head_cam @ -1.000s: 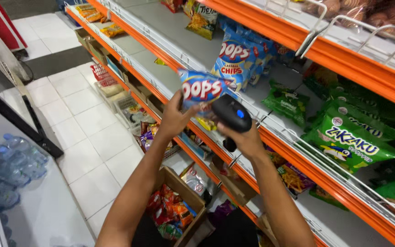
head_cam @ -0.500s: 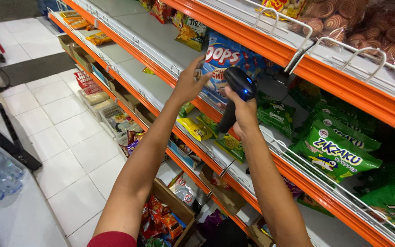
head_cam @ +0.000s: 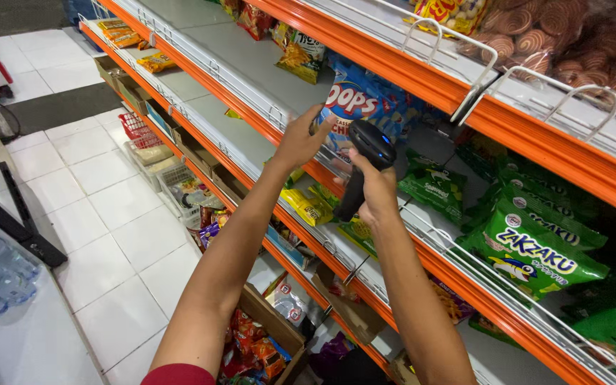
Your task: The person takes snack bags from a cardboard box, scans them with a handheld barcode scanner, and places them onto store shelves by hand.
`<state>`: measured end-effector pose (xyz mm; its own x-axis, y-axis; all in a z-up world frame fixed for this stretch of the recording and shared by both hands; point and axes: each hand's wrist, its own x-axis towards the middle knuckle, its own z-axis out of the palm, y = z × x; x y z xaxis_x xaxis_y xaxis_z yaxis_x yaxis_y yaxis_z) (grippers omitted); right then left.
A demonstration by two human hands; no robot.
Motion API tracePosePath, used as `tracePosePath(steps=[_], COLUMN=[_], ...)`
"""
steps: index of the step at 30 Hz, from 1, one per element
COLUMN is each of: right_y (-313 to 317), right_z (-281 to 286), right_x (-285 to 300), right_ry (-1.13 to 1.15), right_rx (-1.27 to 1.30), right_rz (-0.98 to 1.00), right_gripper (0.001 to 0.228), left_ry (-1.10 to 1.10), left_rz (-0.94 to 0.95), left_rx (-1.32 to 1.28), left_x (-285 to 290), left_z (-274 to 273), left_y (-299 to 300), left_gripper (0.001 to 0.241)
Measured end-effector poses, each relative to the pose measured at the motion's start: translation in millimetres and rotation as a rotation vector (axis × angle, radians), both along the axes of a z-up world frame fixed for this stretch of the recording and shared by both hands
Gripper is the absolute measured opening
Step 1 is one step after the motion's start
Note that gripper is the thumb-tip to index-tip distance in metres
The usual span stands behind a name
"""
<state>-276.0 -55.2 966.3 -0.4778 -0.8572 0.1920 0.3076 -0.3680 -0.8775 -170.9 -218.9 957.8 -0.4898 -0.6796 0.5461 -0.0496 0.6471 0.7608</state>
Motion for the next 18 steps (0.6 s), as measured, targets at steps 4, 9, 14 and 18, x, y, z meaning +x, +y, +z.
tracePosePath(steps=[4, 9, 14, 18], right_y=[-6, -6, -10, -12], right_z=[-8, -15, -27, -34], right_x=[2, 6, 1, 5], right_ry=[-0.009, 0.084, 0.122, 0.223], right_rx=[0.009, 0.058, 0.099, 0.103], right_rz=[-0.012, -0.050, -0.086, -0.111], right_gripper=[0.035, 0.033, 0.031, 0.034], left_ry=[-0.069, -0.089, -0.134, -0.148], left_rz=[0.254, 0.258, 0.288, 0.292], left_rx=[-0.249, -0.272, -0.328, -0.258], left_x=[-7, -11, -6, -5], left_z=[-11, -26, -24, -20], left_y=[-8, -17, -15, -7], left_gripper=[0.051, 0.049, 0.049, 0.051])
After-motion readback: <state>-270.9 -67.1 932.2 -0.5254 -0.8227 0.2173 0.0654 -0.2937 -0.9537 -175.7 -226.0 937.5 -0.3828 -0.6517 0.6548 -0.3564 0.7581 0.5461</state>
